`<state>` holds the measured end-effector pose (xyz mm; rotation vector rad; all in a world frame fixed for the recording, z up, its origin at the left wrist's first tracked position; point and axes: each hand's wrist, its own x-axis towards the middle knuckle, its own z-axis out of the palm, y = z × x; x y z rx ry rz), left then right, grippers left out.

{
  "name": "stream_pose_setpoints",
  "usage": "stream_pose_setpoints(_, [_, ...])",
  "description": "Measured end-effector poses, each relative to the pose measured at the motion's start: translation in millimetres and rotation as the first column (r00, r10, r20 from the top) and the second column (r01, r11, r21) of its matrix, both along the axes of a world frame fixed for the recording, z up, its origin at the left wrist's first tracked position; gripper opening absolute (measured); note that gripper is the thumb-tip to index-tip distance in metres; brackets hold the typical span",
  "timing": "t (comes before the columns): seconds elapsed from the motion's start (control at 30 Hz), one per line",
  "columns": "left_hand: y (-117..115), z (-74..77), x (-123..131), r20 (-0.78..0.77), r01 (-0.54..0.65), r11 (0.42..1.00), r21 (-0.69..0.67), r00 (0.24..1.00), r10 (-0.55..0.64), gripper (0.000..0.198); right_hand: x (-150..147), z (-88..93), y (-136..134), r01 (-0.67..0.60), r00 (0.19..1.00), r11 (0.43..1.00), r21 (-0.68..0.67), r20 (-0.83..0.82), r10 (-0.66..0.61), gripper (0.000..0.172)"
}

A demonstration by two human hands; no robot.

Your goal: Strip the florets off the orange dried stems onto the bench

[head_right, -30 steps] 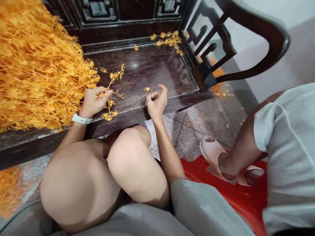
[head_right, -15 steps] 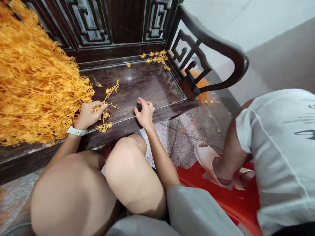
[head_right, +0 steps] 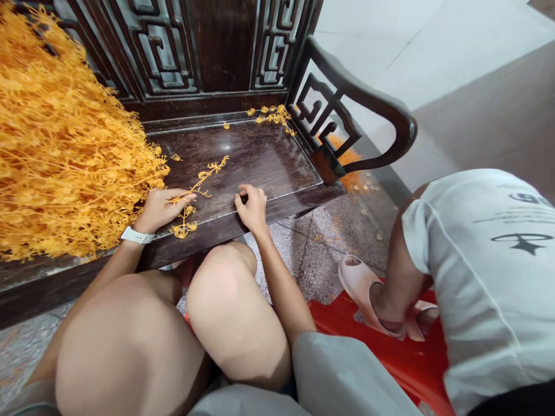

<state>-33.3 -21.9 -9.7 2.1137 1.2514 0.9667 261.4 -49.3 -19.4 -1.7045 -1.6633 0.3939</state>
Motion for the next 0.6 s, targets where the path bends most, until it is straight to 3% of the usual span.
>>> stream_pose_setpoints(0.17, [0.0, -1.2, 0.1, -0.005, -0.005, 1.0, 0.011, 1.0, 0.005, 0.041, -1.5, -3.5, -1.5, 0.0, 1.0, 1.0, 0.028, -0.023, 0.0, 0.021])
stream_pose_setpoints(0.33, [-0.7, -8.9, -0.6, 0.025, -0.037, 0.999, 0.025, 0.999, 0.037, 0.041, 12.9, -10.7, 13.6, 0.025, 0.984, 0.997, 0.079, -0.175, -0.01, 0.019])
stream_pose_setpoints(0.43, [-3.7, -13.7, 1.3, 0.042, -0.076, 0.996, 0.052, 0.996, 0.074, 0.041, 48.7, 0.0, 58.7, 0.053, 0.99, 0.993, 0.106, -0.137, -0.039, 0.023])
stream_pose_setpoints(0.6, [-12.1, -17.1, 9.5, 0.046, -0.106, 0.982, 0.156, 0.994, 0.1, 0.03, 130.9, 35.2, 187.6, 0.185, 0.97, 0.982, 0.029, 0.157, -0.187, 0.034])
